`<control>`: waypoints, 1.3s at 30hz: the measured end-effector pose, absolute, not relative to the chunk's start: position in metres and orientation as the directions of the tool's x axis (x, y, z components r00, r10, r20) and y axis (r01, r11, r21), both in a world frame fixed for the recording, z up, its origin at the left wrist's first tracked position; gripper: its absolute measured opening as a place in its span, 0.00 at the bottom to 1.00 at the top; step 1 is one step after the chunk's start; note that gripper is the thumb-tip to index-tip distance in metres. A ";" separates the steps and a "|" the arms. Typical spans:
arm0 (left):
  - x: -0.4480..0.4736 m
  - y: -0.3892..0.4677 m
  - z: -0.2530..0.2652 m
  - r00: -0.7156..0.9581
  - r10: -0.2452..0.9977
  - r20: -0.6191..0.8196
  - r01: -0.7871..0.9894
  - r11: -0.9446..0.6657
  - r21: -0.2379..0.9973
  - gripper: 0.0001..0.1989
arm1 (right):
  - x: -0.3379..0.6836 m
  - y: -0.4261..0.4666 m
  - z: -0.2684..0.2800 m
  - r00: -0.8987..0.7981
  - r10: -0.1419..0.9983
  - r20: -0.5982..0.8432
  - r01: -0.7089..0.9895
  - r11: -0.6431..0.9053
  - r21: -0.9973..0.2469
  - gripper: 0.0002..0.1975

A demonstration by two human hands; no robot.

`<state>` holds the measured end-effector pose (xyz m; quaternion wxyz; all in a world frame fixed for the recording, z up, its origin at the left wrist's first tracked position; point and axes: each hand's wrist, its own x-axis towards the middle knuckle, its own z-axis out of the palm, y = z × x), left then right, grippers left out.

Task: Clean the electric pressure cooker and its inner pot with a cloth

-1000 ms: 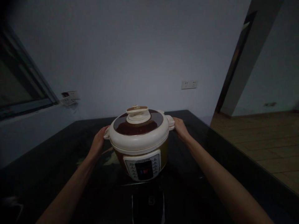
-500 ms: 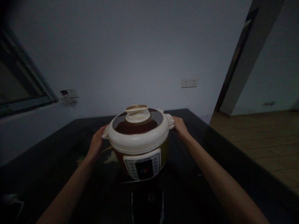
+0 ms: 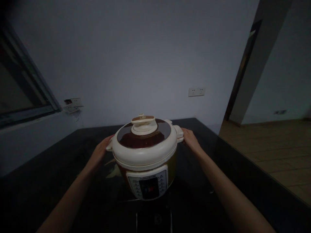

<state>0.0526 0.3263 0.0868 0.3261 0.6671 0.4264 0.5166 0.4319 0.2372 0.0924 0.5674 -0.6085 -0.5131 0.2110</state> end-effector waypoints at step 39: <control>0.047 0.304 0.102 0.370 0.793 0.484 0.638 -0.595 0.488 0.31 | 0.300 0.278 0.232 -0.461 0.848 0.260 0.874 0.384 0.297 0.27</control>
